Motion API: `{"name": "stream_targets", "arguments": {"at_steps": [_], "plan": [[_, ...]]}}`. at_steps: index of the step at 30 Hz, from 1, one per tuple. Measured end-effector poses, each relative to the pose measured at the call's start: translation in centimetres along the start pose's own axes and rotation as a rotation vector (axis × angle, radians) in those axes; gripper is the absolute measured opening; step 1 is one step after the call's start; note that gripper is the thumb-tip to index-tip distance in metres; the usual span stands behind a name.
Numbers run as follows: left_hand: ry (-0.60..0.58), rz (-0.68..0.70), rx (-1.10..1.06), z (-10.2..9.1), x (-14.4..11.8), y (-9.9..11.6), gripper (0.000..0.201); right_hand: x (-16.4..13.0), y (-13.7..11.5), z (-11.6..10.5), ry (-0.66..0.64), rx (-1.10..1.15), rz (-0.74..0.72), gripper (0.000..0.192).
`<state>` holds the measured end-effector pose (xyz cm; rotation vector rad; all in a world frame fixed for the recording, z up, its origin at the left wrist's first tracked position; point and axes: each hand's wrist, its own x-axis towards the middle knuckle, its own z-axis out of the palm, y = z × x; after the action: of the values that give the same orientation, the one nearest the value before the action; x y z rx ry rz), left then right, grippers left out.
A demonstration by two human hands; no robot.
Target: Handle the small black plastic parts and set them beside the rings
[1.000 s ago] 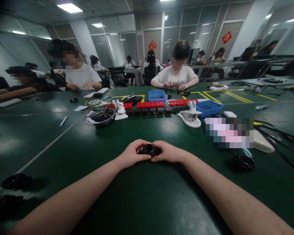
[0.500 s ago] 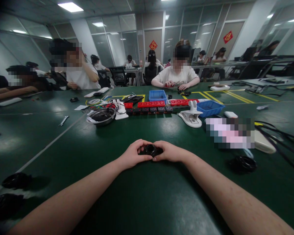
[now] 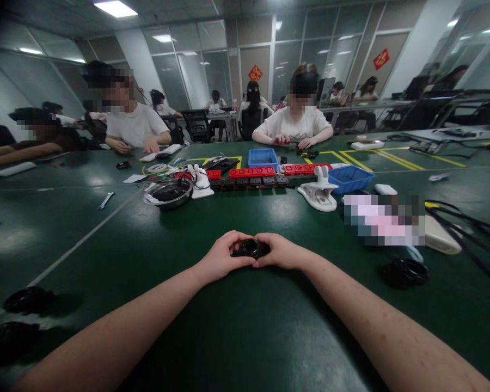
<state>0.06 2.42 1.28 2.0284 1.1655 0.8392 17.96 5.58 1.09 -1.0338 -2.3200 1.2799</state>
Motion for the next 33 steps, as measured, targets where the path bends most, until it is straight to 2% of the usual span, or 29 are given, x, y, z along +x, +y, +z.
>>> {"name": "stream_targets", "arguments": {"at_steps": [4,8,11,13,16,18,21,25,33], "plan": [[0.057,-0.045,0.033,0.3,-0.2,0.3,0.039,0.2,-0.4,1.0,0.127,-0.090,0.063,0.032],[0.152,-0.094,0.075,0.6,-0.4,0.3,0.037,0.2,-1.1,2.5,0.380,-0.375,0.169,0.031],[0.189,-0.094,0.097,0.7,-0.4,0.3,0.035,0.1,-1.3,3.1,0.456,-0.514,0.175,0.032],[0.164,-0.069,0.087,0.5,-0.3,0.2,0.035,0.0,-1.3,2.9,0.411,-0.494,0.113,0.040],[0.066,-0.014,0.040,0.1,0.0,-0.3,0.037,-0.1,-1.1,1.7,0.258,-0.353,-0.037,0.051],[0.003,0.016,0.015,-0.2,0.2,-0.5,0.039,-0.2,-0.9,0.7,0.113,-0.243,-0.096,0.048],[-0.048,0.040,-0.008,-0.5,0.3,-0.8,0.041,-0.3,-0.7,-0.4,-0.044,-0.127,-0.093,0.034],[-0.057,0.049,-0.021,-0.5,0.2,-0.8,0.040,-0.3,-0.5,-0.8,-0.082,-0.067,-0.073,0.030],[-0.036,0.038,-0.032,-0.2,0.2,-0.9,0.042,-0.2,-0.3,-0.5,-0.068,-0.023,-0.047,0.030]]}}
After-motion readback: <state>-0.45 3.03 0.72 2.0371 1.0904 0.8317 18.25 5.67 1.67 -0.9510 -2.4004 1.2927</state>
